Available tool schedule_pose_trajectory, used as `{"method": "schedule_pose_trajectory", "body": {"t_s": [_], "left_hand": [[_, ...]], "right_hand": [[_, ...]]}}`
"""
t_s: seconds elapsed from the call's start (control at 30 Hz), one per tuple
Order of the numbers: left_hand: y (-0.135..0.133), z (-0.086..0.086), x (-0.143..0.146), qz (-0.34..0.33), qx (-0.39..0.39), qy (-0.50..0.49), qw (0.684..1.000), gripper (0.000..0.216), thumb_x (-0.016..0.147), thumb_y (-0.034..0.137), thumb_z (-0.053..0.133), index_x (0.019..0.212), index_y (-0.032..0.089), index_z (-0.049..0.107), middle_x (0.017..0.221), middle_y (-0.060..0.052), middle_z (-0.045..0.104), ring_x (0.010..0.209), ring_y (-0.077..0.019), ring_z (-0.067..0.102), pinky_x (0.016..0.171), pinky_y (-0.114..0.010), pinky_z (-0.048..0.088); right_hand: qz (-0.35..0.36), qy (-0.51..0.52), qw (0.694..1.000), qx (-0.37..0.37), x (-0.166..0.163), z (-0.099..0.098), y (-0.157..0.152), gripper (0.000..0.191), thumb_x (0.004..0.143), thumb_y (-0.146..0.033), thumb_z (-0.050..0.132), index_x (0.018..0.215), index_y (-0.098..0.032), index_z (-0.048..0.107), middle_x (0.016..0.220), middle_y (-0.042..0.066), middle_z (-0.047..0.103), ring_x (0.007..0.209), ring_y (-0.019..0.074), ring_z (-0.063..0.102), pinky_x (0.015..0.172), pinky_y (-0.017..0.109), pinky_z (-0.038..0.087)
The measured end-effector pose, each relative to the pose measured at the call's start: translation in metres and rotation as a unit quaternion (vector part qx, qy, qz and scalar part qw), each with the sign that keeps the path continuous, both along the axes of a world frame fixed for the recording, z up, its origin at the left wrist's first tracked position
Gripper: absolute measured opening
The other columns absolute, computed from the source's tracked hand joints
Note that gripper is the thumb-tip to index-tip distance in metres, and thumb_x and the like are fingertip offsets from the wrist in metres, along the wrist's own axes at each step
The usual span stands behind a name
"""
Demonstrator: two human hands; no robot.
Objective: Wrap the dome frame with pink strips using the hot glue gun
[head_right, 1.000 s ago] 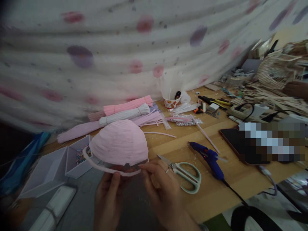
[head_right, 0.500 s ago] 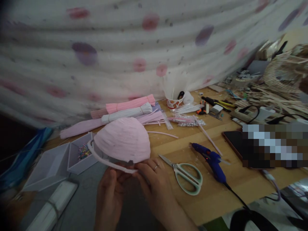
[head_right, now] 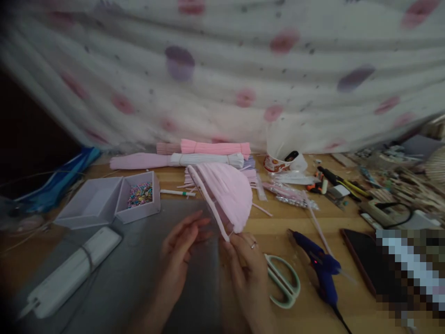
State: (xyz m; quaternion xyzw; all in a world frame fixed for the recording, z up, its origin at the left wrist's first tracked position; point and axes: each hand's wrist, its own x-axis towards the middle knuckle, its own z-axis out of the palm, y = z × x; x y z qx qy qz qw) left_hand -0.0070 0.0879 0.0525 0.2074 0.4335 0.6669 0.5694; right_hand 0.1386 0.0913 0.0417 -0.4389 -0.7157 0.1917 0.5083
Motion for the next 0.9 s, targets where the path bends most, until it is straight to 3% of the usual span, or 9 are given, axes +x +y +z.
{"method": "schedule_pose_trajectory", "body": {"t_s": [0.17,0.27,0.4,0.53,0.73,0.9], "left_hand": [[0.009,-0.004,0.005,0.004,0.064,0.022,0.998,0.045,0.081,0.038,0.078,0.124,0.031,0.068,0.134,-0.005,0.068,0.111,-0.0200,0.068,0.093,-0.031,0.054],[0.017,0.000,0.010,-0.028,0.110,0.019,0.993,0.050,0.083,0.040,0.075,0.131,0.031,0.064,0.142,-0.006,0.063,0.123,-0.0221,0.063,0.104,-0.035,0.047],[0.019,0.008,0.013,-0.081,0.114,0.046,0.989,0.032,0.086,0.036,0.071,0.117,0.024,0.073,0.109,-0.007,0.079,0.103,-0.0212,0.072,0.092,-0.031,0.053],[0.015,0.012,0.008,-0.054,0.087,0.120,0.988,0.012,0.085,0.031,0.071,0.085,0.021,0.078,0.086,-0.007,0.080,0.081,-0.0207,0.074,0.078,-0.029,0.055],[0.008,0.012,-0.003,-0.004,0.089,0.170,0.982,0.018,0.088,0.037,0.067,0.082,0.021,0.072,0.064,-0.001,0.072,0.064,-0.0166,0.068,0.066,-0.026,0.051],[0.001,0.000,-0.027,0.059,0.055,0.154,0.985,0.033,0.091,0.048,0.059,0.070,0.023,0.061,0.056,0.003,0.063,0.056,-0.0165,0.060,0.061,-0.027,0.047]], "right_hand": [[-0.010,-0.015,1.000,-0.004,0.005,0.001,0.004,0.015,0.095,-0.016,0.056,0.087,-0.024,0.066,0.076,-0.003,0.063,0.070,0.0125,0.060,0.065,0.019,0.046],[-0.013,-0.021,1.000,0.000,0.007,0.000,0.008,0.016,0.095,-0.017,0.055,0.092,-0.023,0.068,0.079,-0.001,0.065,0.073,0.0131,0.062,0.066,0.019,0.048],[0.012,-0.033,0.999,0.012,0.007,0.002,0.010,0.017,0.095,-0.016,0.054,0.098,-0.024,0.070,0.086,0.002,0.068,0.077,0.0153,0.064,0.069,0.022,0.051],[0.028,-0.040,0.999,-0.004,0.005,0.003,0.009,0.022,0.097,-0.016,0.052,0.106,-0.025,0.070,0.096,0.004,0.072,0.089,0.0179,0.068,0.075,0.025,0.054],[-0.041,0.043,0.998,0.001,-0.004,0.002,0.007,0.019,0.096,-0.019,0.054,0.100,-0.025,0.072,0.089,0.001,0.076,0.080,0.0171,0.072,0.071,0.024,0.057],[-0.075,0.080,0.994,-0.004,-0.010,0.007,0.012,0.018,0.095,-0.023,0.057,0.091,-0.023,0.075,0.086,0.001,0.078,0.078,0.0167,0.074,0.070,0.023,0.058]]}}
